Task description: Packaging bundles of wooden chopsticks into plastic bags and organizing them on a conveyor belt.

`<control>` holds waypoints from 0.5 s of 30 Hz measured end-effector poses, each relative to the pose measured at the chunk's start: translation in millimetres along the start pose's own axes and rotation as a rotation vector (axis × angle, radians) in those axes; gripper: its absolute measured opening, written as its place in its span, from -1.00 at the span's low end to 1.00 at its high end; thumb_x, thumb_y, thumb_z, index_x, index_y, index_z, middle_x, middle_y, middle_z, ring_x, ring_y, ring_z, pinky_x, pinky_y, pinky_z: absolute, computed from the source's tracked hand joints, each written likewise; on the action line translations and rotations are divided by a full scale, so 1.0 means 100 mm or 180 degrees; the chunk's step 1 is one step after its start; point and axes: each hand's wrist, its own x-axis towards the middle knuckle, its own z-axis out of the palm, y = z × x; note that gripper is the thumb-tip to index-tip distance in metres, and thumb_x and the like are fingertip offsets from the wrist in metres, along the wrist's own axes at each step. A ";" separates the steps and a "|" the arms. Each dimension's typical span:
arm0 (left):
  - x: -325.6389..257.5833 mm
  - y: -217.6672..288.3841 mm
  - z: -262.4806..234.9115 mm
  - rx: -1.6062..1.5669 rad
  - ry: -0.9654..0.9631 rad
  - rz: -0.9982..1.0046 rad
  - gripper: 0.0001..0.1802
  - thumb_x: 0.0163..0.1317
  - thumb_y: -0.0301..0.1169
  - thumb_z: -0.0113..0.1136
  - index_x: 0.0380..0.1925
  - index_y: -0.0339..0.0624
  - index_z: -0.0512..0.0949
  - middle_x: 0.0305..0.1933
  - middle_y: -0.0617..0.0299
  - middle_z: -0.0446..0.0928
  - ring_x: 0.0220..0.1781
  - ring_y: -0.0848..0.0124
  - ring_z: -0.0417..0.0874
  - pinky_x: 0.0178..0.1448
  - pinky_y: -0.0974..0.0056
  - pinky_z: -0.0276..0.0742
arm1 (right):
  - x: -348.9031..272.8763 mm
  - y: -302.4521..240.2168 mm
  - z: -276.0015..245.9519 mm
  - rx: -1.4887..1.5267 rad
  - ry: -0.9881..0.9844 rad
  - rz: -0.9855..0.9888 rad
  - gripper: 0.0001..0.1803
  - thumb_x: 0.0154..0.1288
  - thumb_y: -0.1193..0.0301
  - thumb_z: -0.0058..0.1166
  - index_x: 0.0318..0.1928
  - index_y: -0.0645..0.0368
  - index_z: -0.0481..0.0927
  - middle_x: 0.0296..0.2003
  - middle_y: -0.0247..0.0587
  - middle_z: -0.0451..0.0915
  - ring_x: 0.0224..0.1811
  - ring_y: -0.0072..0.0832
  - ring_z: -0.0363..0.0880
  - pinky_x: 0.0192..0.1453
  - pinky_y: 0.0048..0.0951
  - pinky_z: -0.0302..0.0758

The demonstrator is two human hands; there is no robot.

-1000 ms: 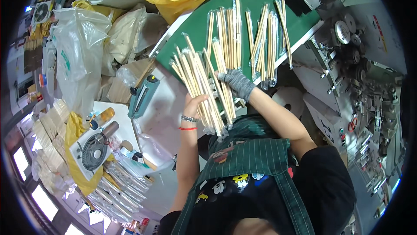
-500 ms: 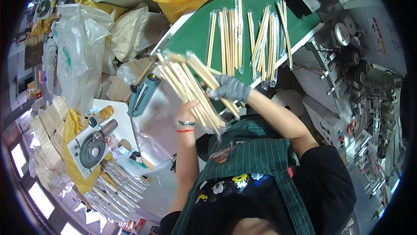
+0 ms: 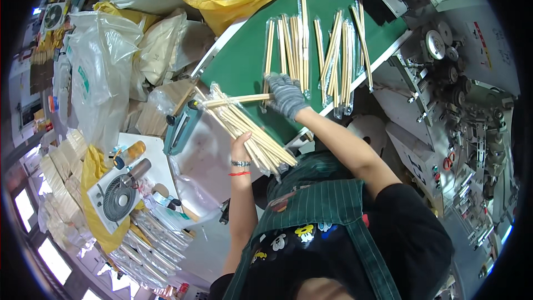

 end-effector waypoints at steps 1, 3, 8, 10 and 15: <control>0.02 -0.01 0.03 -0.0268 0.0004 0.0051 -0.56 -0.10 -0.49 -0.03 -0.16 -0.44 0.21 -0.28 -0.04 0.39 -0.14 0.09 0.41 -0.09 0.10 0.39 | 0.08 -0.01 0.02 -0.0305 -0.0351 -0.0082 -0.57 -0.04 0.33 -0.10 -0.08 0.14 0.29 -0.43 -0.02 0.46 -0.45 -0.14 0.45 -0.38 -0.24 0.37; 0.07 0.04 0.08 -0.0515 0.0059 0.0077 -0.53 -0.07 -0.46 -0.03 -0.10 -0.38 0.17 -0.20 -0.06 0.35 -0.12 0.12 0.40 -0.08 0.09 0.38 | 0.10 -0.08 0.03 0.0134 -0.0854 0.0117 -0.57 -0.02 0.36 -0.13 -0.06 0.17 0.27 -0.38 0.01 0.44 -0.43 -0.13 0.44 -0.39 -0.26 0.37; 0.34 0.15 0.07 -0.1012 -0.0080 0.0103 -0.45 -0.07 -0.37 0.00 -0.06 -0.38 0.14 -0.10 -0.11 0.30 -0.09 0.17 0.38 -0.09 0.15 0.38 | -0.22 -0.47 -0.04 0.0350 -0.0596 -0.0802 -0.54 -0.03 0.32 -0.16 -0.06 0.26 0.28 -0.35 0.05 0.43 -0.43 -0.14 0.45 -0.39 -0.26 0.38; 0.38 0.13 0.06 -0.0983 0.0082 -0.0043 -0.46 -0.09 -0.32 0.03 -0.10 -0.40 0.19 -0.15 -0.11 0.33 -0.11 0.08 0.38 -0.05 0.11 0.34 | -0.17 -0.38 -0.15 0.0192 -0.1242 -0.0823 -0.55 -0.05 0.23 -0.14 -0.15 0.24 0.36 -0.37 0.05 0.44 -0.42 -0.16 0.45 -0.35 -0.27 0.37; 0.29 0.07 -0.13 -0.1640 -0.0334 -0.0414 -0.48 -0.22 -0.38 0.02 -0.15 -0.27 0.23 -0.29 0.01 0.37 -0.24 0.03 0.43 0.08 -0.04 0.16 | 0.38 -0.31 -0.54 0.0686 -0.2594 0.0118 -0.44 -0.11 -0.13 -0.18 -0.49 0.14 0.52 -0.60 -0.02 0.46 -0.50 -0.15 0.44 -0.37 -0.24 0.37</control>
